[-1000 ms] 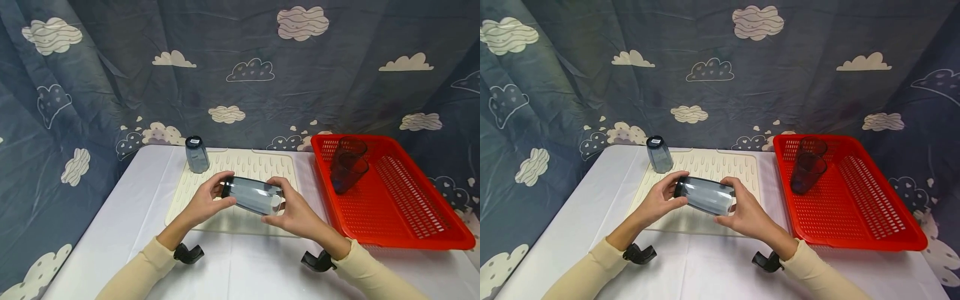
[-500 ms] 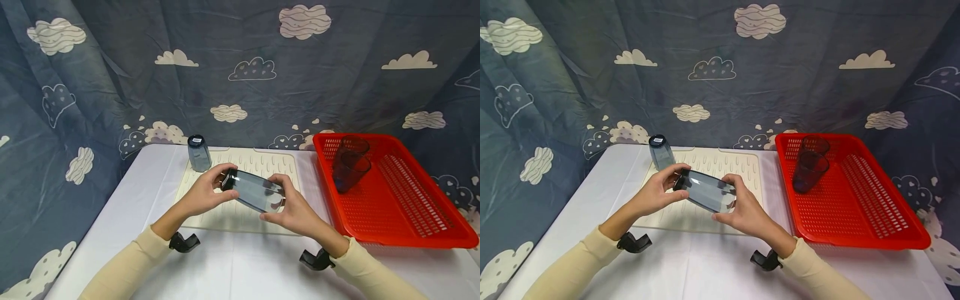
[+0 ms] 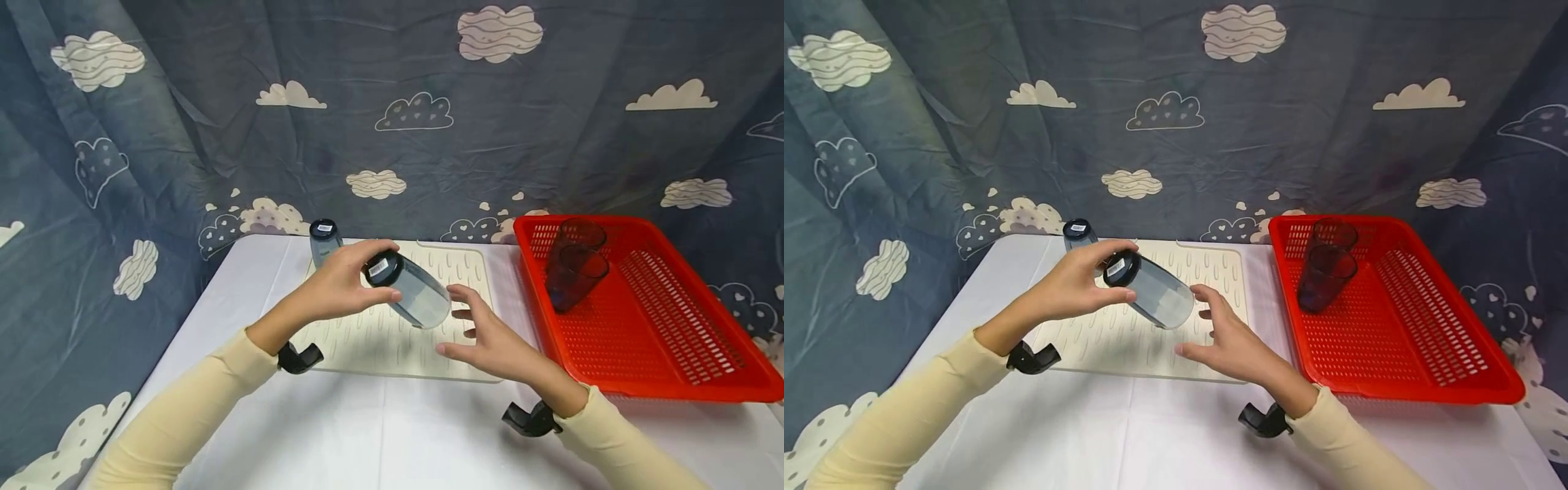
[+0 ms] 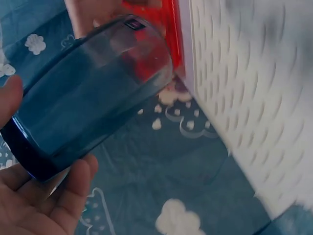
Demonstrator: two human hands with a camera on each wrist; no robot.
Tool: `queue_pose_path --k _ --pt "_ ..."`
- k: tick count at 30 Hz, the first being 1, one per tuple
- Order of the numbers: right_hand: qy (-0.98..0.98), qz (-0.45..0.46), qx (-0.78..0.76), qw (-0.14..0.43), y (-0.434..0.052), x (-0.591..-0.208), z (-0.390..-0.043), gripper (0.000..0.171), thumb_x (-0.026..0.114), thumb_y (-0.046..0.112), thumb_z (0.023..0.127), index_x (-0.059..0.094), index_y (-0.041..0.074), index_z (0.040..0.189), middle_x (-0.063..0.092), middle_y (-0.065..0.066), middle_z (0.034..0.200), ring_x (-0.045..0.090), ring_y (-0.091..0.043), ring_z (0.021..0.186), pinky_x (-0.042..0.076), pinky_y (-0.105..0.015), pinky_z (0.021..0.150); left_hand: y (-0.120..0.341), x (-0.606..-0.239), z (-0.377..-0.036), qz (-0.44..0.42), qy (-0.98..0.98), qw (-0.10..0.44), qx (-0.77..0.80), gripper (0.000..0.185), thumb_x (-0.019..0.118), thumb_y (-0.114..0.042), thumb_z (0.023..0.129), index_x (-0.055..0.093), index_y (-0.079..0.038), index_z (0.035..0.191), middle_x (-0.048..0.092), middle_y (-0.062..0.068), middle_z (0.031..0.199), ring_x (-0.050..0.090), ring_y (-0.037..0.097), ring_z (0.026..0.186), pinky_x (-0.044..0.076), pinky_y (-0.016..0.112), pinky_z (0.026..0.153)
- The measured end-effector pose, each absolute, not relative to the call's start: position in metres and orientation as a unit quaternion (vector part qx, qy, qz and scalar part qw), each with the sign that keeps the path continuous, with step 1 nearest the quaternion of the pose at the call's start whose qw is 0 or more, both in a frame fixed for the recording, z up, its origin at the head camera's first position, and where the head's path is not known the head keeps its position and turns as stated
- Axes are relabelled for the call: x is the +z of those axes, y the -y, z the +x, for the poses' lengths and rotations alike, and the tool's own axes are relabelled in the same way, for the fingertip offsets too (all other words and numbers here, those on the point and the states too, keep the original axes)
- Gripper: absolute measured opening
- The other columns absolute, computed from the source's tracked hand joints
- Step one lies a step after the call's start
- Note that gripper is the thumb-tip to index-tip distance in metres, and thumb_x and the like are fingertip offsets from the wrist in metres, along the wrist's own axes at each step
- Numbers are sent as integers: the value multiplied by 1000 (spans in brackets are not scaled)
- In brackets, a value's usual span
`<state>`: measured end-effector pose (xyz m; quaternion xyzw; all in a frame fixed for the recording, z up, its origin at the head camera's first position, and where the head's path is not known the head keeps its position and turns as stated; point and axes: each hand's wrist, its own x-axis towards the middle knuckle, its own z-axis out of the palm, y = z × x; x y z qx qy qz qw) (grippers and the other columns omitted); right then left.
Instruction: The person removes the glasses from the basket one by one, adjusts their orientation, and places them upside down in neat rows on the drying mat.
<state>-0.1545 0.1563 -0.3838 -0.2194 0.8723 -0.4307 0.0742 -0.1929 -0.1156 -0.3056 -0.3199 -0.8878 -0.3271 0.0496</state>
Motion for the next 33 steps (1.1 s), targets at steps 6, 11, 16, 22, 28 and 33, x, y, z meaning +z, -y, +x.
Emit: queue_pose_path --k 6,11,16,22,28,33 --pt "-891 -196 -403 75 -172 -383 -152 81 73 26 88 25 7 151 35 -24 152 55 -45 126 54 -55 94 114 -277 -209 -307 920 66 -233 62 79 -38 81 57 -13 134 66 2 128 65 16 106 54 36 91" --pt "-891 -190 -407 60 -179 -378 -151 77 71 22 90 27 6 151 35 -23 152 54 -45 126 54 -54 95 117 -262 -222 -289 929 56 -223 60 79 -38 82 58 -14 133 67 1 123 65 17 104 53 36 90" --pt "-893 -181 -409 50 -183 -371 -153 76 71 23 91 27 7 151 34 -21 153 53 -45 128 53 -55 97 120 -254 -233 -269 940 47 -207 59 77 -38 83 57 -15 134 68 1 120 65 18 100 53 38 86" --pt "-904 -170 -392 30 -183 -365 -155 75 71 23 90 30 8 151 37 -19 152 49 -43 131 51 -58 98 121 -247 -248 -244 955 30 -167 68 74 -42 86 50 -15 143 64 3 130 63 21 107 52 41 89" --pt "-904 -181 -387 11 -181 -367 -158 67 68 19 91 35 7 148 39 -19 150 44 -41 133 49 -58 101 118 -249 -264 -222 966 25 -128 68 73 -44 86 50 -17 144 65 3 126 63 23 102 52 43 83" --pt "-903 -192 -383 10 -177 -369 -160 67 68 17 90 35 6 147 39 -19 150 44 -41 133 49 -57 100 119 -258 -273 -197 972 5 -124 70 72 -45 87 47 -18 146 64 4 128 63 23 104 53 42 84"
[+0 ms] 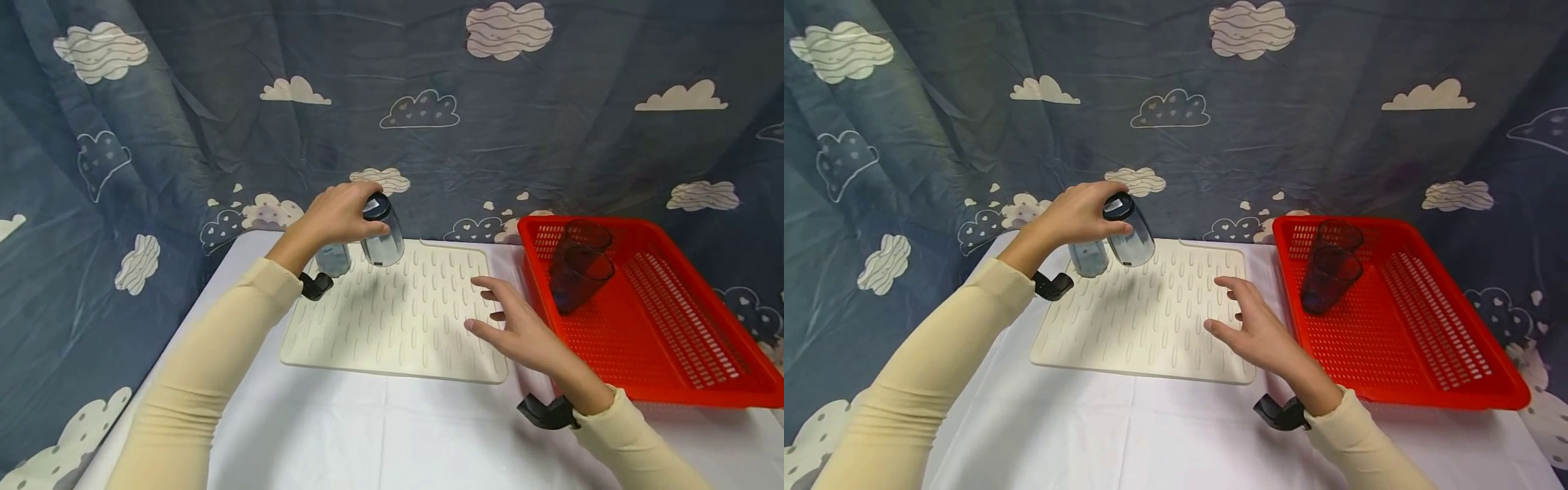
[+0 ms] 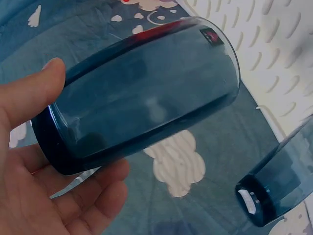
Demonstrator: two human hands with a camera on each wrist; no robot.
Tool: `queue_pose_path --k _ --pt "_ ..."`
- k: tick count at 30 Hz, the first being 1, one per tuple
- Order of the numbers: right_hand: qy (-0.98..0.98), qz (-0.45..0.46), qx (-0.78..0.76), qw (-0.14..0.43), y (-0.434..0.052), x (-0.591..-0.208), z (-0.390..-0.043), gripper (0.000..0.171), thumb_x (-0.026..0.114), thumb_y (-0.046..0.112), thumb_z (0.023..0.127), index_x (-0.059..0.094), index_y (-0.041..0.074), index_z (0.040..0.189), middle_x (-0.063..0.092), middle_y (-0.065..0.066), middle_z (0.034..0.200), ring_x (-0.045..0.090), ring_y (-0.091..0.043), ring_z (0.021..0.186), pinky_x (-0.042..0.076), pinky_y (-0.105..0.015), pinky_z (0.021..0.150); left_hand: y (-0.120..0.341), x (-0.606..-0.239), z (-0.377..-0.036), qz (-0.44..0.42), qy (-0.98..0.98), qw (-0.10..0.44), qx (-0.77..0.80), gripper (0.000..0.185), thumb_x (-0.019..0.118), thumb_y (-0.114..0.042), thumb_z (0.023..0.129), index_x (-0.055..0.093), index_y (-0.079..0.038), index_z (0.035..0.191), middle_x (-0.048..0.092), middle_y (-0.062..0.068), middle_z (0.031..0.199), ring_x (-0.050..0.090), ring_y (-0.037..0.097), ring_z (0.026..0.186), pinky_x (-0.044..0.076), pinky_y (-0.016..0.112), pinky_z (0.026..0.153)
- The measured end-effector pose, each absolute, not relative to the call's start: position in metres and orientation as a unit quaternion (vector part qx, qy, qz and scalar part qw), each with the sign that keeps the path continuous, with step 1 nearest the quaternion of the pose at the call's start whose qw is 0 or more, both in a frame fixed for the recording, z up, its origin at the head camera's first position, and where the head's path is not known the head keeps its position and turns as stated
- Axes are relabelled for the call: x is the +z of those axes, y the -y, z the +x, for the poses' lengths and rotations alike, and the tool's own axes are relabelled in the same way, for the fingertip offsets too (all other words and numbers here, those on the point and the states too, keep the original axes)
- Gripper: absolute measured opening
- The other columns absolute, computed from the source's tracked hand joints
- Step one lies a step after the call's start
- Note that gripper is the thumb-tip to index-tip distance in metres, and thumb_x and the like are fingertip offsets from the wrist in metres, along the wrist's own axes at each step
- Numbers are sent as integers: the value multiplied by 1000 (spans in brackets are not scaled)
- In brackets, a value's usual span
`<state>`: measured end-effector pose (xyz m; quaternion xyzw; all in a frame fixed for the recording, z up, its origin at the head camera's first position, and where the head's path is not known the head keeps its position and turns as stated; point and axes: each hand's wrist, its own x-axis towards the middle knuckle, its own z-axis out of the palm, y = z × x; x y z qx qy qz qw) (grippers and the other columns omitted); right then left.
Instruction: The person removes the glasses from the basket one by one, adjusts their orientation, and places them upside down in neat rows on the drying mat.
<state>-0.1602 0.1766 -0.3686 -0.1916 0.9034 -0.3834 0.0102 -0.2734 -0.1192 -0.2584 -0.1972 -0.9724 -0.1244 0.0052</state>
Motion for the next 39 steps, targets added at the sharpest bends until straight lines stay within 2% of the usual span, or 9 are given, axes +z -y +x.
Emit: queue_pose_path --k 10,17,24,28,39 --pt "-902 -182 -392 14 -178 -370 -160 69 68 18 90 33 8 149 38 -19 151 44 -41 133 49 -58 101 119 -281 -291 -176 974 -8 -141 72 72 -45 87 45 -18 148 61 5 135 63 25 109 53 44 88" --pt "-900 -183 -396 12 -180 -373 -159 68 68 17 90 34 7 148 39 -18 151 45 -40 132 49 -57 100 117 -298 -297 -180 972 -8 -153 65 73 -44 88 50 -20 144 64 4 128 63 24 104 53 43 83" --pt "-902 -181 -392 12 -181 -374 -158 67 68 18 91 34 8 148 39 -18 151 46 -40 132 50 -57 100 113 -318 -303 -182 971 -20 -154 71 73 -41 88 45 -18 149 54 6 147 58 28 126 50 47 100" --pt "-903 -178 -391 23 -180 -376 -159 69 68 19 91 33 9 149 37 -19 152 46 -41 133 50 -58 100 113 -330 -308 -175 973 -16 -152 71 72 -39 89 43 -18 150 50 6 151 53 29 134 46 48 108" --pt "-893 -182 -412 28 -180 -386 -163 66 66 17 91 34 6 148 39 -22 149 49 -44 131 50 -58 99 110 -352 -320 -171 972 -7 -160 70 71 -37 90 42 -19 151 49 8 151 52 29 135 45 48 109"
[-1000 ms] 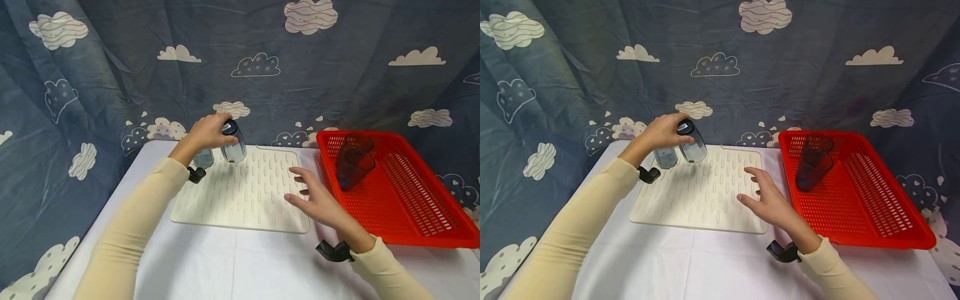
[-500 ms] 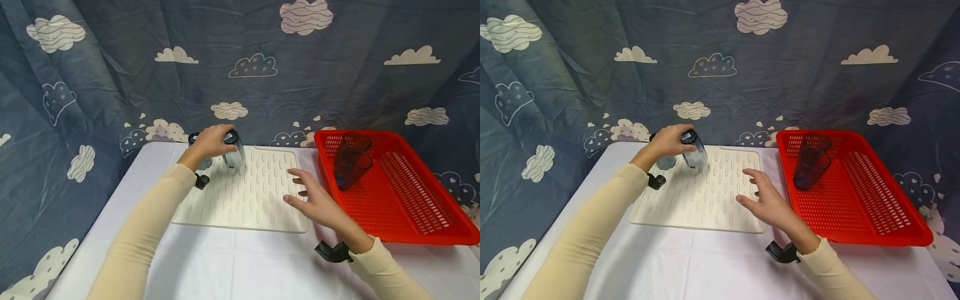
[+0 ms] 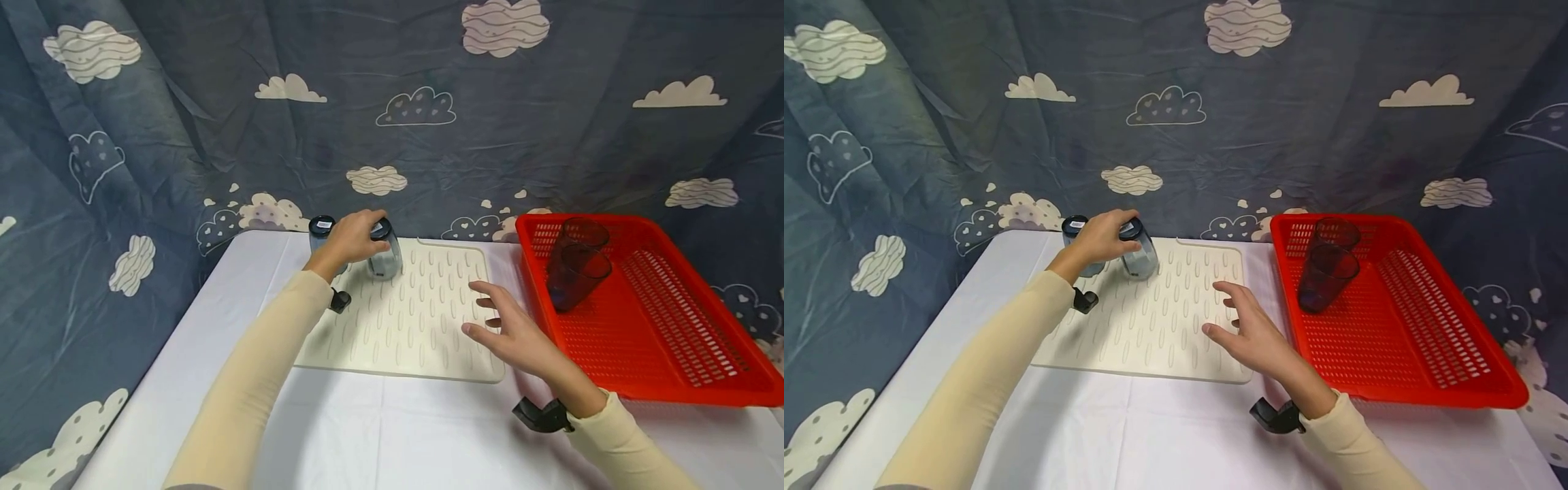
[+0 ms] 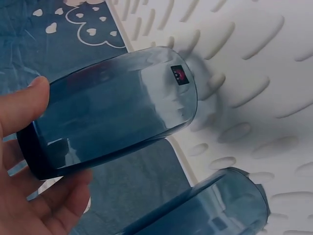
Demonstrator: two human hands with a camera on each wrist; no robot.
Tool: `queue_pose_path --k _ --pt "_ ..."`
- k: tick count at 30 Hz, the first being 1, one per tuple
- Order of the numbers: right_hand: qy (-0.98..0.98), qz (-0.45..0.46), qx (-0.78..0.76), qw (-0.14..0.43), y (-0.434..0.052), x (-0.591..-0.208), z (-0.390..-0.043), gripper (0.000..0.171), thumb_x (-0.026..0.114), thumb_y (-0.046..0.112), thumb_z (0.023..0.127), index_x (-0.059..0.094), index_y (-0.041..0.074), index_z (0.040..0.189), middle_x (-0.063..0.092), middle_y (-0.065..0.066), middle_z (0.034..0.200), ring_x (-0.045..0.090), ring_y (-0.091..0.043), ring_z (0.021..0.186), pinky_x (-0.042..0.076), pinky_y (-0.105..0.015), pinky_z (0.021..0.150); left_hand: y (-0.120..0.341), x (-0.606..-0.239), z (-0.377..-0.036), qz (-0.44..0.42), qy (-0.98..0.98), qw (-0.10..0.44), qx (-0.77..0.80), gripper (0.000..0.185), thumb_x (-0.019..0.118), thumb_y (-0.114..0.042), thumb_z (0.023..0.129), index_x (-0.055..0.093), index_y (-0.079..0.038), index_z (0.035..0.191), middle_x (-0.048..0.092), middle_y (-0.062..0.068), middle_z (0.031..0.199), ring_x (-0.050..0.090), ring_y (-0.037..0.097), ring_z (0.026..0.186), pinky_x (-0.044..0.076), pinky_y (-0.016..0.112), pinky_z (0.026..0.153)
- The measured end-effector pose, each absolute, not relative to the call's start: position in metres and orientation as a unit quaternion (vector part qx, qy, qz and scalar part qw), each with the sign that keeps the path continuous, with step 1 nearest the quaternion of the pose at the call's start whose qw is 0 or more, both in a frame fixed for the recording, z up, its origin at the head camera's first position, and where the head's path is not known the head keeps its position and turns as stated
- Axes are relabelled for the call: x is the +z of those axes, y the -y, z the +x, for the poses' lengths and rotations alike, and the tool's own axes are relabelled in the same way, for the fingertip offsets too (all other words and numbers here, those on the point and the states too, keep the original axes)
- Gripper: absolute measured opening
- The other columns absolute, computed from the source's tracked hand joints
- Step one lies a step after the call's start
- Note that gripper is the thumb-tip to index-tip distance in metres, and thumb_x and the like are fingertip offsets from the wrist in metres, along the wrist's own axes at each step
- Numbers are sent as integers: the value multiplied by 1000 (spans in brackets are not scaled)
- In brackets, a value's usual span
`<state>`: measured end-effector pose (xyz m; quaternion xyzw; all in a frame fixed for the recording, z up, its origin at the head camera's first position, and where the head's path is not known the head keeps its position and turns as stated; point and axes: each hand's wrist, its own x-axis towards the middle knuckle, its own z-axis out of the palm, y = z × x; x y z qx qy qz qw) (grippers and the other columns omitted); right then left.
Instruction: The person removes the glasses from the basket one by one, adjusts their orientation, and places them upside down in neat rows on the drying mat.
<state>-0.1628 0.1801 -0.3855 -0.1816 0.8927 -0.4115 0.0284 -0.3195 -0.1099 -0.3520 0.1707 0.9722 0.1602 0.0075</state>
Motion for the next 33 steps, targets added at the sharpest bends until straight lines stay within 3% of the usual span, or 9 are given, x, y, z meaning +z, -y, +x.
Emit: queue_pose_path --k 24,33 --pt "-903 -165 -394 38 -185 -383 -163 70 67 23 91 32 10 150 36 -20 152 47 -43 132 49 -59 100 100 -358 -331 172 -975 36 139 68 70 -36 92 40 -23 152 49 7 151 52 28 133 47 47 106" --pt "-904 -162 -394 44 -185 -384 -163 72 68 25 91 31 10 150 35 -20 152 46 -43 132 49 -59 100 101 -362 -333 162 -973 50 154 70 67 -35 93 36 -23 155 44 8 154 47 30 138 43 48 111"
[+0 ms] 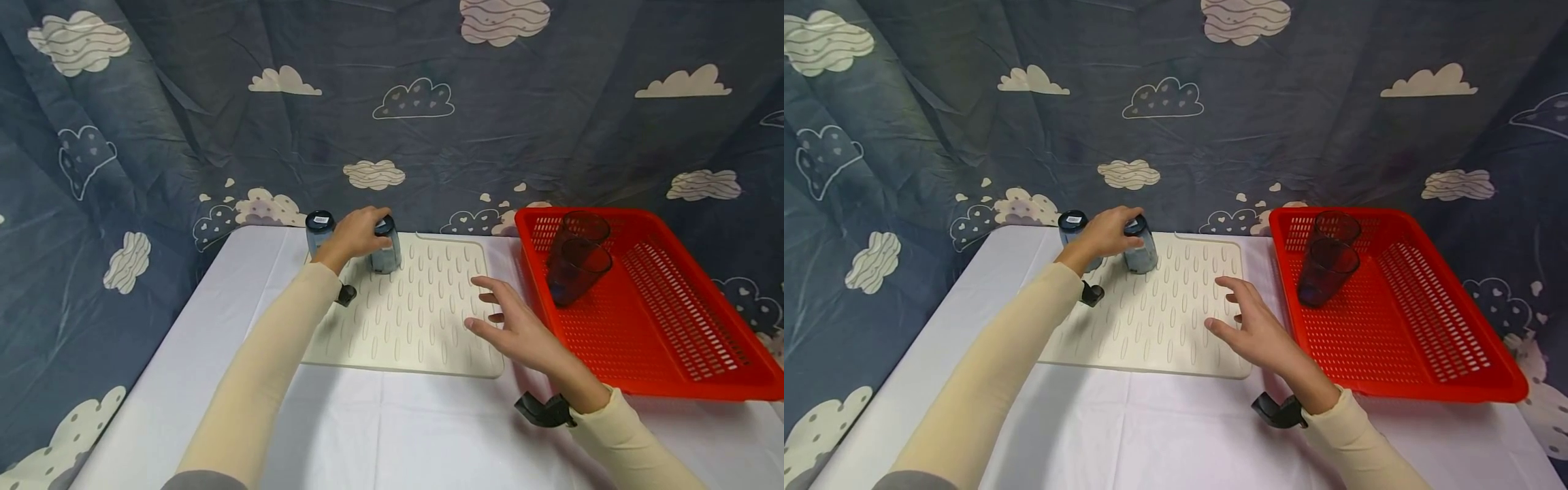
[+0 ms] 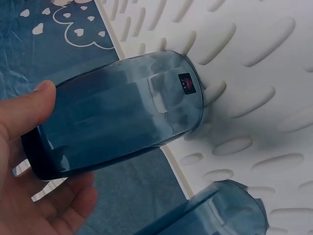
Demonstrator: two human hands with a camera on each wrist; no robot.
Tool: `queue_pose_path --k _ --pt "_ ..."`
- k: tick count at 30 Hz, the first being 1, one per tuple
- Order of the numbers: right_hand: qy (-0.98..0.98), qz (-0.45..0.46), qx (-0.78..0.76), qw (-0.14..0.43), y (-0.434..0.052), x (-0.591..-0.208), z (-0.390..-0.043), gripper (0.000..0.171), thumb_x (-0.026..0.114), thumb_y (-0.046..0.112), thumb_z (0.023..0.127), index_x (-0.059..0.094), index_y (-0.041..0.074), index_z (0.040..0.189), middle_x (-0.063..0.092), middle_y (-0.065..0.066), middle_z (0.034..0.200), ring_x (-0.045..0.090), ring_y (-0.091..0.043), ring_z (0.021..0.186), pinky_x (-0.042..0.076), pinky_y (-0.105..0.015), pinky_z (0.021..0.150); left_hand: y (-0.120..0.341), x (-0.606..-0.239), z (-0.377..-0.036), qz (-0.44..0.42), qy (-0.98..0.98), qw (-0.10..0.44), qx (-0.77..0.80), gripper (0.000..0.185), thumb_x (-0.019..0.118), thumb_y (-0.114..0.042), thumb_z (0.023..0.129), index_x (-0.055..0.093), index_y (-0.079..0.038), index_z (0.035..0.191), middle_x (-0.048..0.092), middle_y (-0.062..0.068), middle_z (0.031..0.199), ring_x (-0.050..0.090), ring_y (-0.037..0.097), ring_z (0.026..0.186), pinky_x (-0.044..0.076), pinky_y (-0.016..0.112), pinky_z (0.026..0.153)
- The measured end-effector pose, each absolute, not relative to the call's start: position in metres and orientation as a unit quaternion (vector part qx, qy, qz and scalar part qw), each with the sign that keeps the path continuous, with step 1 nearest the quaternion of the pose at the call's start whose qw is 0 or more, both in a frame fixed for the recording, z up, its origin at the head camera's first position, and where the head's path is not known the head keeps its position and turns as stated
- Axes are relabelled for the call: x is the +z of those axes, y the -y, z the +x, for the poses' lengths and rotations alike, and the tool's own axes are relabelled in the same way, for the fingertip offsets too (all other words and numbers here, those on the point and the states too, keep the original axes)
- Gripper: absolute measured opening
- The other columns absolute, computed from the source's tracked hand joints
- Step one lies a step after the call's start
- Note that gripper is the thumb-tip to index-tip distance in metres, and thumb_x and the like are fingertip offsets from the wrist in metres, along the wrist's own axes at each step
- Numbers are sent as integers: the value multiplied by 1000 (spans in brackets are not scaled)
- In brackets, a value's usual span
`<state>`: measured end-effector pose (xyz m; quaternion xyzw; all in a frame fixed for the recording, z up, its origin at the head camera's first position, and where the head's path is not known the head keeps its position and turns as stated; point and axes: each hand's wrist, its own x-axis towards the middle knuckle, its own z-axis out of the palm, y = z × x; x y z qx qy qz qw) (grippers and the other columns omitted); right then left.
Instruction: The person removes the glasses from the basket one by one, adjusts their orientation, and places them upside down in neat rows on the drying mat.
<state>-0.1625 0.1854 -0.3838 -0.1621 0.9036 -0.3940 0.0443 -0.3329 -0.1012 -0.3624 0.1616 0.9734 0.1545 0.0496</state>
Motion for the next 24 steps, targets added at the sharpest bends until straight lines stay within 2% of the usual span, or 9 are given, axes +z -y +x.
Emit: queue_pose_path --k 6,14,24 --pt "-903 -164 -394 41 -186 -385 -161 70 68 24 91 32 10 150 36 -20 151 47 -43 132 50 -59 100 102 -367 -334 152 -971 48 176 75 69 -36 93 31 -24 156 37 8 159 40 32 144 39 49 116" --pt "-903 -166 -394 43 -184 -386 -162 69 68 22 91 33 10 149 36 -20 152 47 -43 131 50 -59 100 105 -374 -338 133 -969 52 203 75 68 -38 93 30 -29 156 34 5 161 33 34 148 38 54 115" --pt "-897 -174 -403 48 -183 -387 -162 66 67 21 91 35 10 148 38 -20 150 48 -43 131 51 -58 99 97 -368 -338 127 -970 72 194 75 67 -37 94 29 -29 157 30 4 163 32 34 149 36 54 117"
